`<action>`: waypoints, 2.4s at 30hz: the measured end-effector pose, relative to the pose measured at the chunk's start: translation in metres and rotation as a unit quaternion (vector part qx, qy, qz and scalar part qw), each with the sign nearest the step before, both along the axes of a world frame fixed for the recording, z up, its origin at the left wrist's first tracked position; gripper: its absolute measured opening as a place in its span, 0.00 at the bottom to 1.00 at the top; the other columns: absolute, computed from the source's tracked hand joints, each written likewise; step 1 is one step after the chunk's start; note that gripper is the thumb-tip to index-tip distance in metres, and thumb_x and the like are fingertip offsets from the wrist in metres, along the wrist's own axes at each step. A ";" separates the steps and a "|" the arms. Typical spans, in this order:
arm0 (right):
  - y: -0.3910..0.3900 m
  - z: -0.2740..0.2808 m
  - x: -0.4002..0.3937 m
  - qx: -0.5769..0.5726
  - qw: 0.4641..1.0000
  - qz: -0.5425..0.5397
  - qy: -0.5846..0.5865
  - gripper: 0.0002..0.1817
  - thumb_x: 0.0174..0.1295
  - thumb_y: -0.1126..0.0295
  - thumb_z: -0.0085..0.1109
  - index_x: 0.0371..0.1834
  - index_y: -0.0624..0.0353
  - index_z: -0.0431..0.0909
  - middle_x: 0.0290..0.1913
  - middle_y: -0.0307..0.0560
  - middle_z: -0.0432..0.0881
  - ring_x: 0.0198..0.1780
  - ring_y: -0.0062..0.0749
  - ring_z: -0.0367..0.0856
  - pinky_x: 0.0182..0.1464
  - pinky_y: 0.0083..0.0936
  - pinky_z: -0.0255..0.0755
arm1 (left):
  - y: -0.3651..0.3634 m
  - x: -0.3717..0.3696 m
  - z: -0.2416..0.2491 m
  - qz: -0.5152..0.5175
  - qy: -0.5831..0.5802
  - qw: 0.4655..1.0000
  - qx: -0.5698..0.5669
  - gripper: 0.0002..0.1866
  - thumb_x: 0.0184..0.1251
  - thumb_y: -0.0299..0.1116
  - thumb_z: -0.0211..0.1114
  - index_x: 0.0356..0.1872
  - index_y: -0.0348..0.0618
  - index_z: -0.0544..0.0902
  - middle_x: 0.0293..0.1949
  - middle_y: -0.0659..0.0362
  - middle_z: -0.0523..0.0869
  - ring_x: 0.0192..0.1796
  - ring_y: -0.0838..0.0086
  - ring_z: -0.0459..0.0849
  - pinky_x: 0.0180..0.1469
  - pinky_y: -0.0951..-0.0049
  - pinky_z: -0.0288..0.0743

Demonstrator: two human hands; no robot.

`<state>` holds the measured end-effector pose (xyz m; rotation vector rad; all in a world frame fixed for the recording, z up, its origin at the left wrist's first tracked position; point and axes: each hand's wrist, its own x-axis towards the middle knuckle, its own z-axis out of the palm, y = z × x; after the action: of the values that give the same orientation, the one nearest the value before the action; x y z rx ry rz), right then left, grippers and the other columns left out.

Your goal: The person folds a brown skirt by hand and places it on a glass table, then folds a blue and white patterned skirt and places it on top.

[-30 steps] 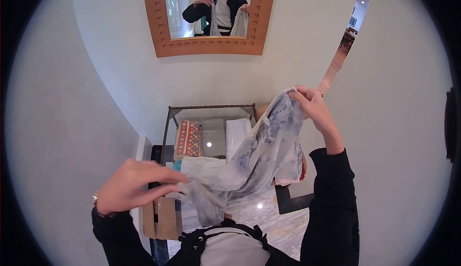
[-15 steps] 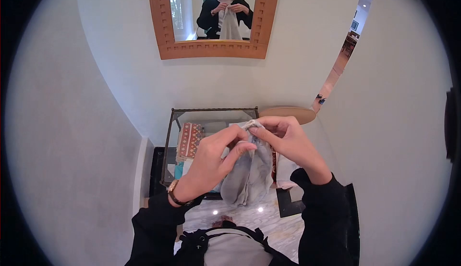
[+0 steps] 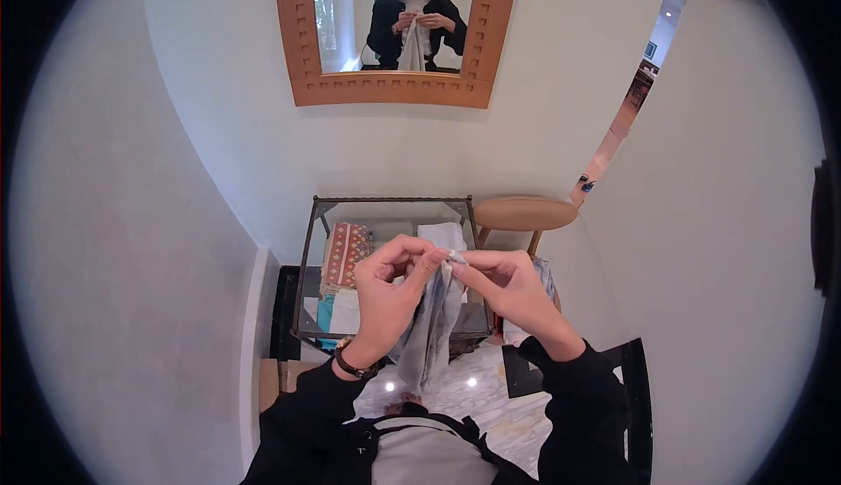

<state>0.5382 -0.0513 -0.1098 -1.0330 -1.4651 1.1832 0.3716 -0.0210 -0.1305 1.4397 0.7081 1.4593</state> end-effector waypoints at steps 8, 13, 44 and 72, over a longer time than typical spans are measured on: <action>0.002 -0.021 -0.012 0.112 0.992 -0.025 -0.042 0.14 0.62 0.71 0.63 0.49 0.62 0.82 0.43 0.44 0.86 0.37 0.20 0.78 0.44 0.19 0.72 | 0.000 -0.010 0.000 -0.010 0.080 0.997 -0.007 0.06 0.62 0.26 0.68 0.32 0.38 0.79 0.23 0.69 0.80 0.27 0.91 0.75 0.30 0.88 0.64; 0.006 -0.013 -0.002 0.110 0.989 -0.041 -0.094 0.13 0.61 0.74 0.62 0.48 0.65 0.82 0.43 0.44 0.86 0.38 0.20 0.79 0.44 0.19 0.72 | -0.005 -0.022 0.004 -0.085 0.115 0.990 -0.003 0.08 0.62 0.28 0.69 0.37 0.38 0.77 0.24 0.66 0.80 0.26 0.89 0.74 0.30 0.85 0.66; 0.004 0.008 0.023 0.145 0.985 -0.089 0.035 0.12 0.62 0.79 0.60 0.48 0.70 0.80 0.43 0.45 0.84 0.43 0.22 0.80 0.48 0.18 0.72 | -0.060 -0.035 -0.100 -0.175 0.225 0.955 0.080 0.12 0.54 0.28 0.71 0.34 0.29 0.80 0.30 0.46 0.82 0.32 0.60 0.82 0.34 0.70 0.74; 0.041 -0.003 0.191 0.241 0.857 -0.431 0.150 0.17 0.69 0.64 0.55 0.55 0.64 0.77 0.46 0.39 0.81 0.47 0.19 0.77 0.51 0.20 0.71 | -0.063 -0.107 0.085 0.085 0.526 0.624 0.572 0.07 0.40 0.28 0.64 0.24 0.45 0.76 0.19 0.65 0.65 0.25 0.75 0.69 0.27 0.75 0.58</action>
<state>0.7295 -0.0104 -0.1132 -0.9263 -0.8049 0.2751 0.2646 -0.0843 -0.0455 3.4611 0.5068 1.0040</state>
